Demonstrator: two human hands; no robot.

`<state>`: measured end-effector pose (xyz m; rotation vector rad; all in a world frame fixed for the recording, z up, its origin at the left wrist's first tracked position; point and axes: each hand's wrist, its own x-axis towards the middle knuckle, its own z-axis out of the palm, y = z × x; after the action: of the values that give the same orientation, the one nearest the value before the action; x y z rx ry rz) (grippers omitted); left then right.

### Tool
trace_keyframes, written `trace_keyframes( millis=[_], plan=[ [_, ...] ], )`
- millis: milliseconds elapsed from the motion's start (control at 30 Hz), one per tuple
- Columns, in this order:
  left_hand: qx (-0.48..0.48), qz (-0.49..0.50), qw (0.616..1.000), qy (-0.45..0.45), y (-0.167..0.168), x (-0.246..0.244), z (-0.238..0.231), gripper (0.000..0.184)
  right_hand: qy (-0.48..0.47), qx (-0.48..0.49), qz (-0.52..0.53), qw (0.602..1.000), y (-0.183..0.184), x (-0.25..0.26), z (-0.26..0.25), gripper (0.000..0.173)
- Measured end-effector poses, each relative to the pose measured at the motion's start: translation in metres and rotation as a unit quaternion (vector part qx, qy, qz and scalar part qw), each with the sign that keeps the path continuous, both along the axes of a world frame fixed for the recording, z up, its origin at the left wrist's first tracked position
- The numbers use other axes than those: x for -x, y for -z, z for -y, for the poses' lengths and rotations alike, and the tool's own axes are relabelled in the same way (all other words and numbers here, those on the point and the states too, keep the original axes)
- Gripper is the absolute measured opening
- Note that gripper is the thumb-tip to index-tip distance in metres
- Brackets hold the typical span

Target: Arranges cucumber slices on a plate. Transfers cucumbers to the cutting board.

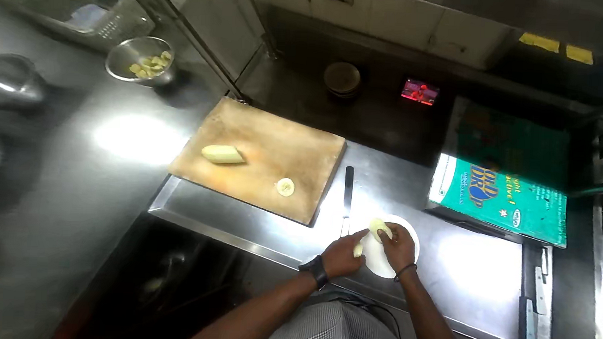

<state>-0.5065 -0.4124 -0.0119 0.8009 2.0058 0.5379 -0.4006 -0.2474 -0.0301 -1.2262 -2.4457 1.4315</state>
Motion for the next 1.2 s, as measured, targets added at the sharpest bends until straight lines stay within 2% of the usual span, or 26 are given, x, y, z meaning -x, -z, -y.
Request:
trace_keyframes(
  millis=[200,400,633,800,900,1000,1200],
  plan=[
    [0.042,0.001,0.999,0.001,0.002,-0.004,-0.007,0.078,0.011,0.046,-0.001,0.999,0.002,-0.005,-0.010,0.032],
    [0.061,-0.047,0.997,0.024,-0.002,-0.014,-0.010,0.087,0.013,0.036,-0.013,0.999,0.001,-0.007,-0.013,0.034],
    [0.102,-0.061,0.992,0.048,-0.002,-0.017,-0.016,0.095,-0.015,0.019,-0.024,0.999,0.000,-0.004,-0.014,0.026],
    [0.116,-0.069,0.990,0.048,-0.003,-0.019,-0.019,0.099,-0.012,0.025,-0.022,0.999,0.003,-0.004,-0.013,0.028],
    [0.122,-0.079,0.988,0.049,-0.003,-0.021,-0.020,0.103,-0.022,0.039,-0.033,0.998,0.005,-0.004,-0.012,0.041],
    [0.125,-0.091,0.987,0.048,-0.002,-0.023,-0.022,0.103,-0.020,0.056,-0.048,0.997,0.006,-0.005,-0.009,0.043],
    [0.138,-0.096,0.984,0.066,-0.001,-0.025,-0.024,0.100,-0.049,-0.001,-0.053,0.997,0.010,-0.004,-0.010,0.043]
  ],
)
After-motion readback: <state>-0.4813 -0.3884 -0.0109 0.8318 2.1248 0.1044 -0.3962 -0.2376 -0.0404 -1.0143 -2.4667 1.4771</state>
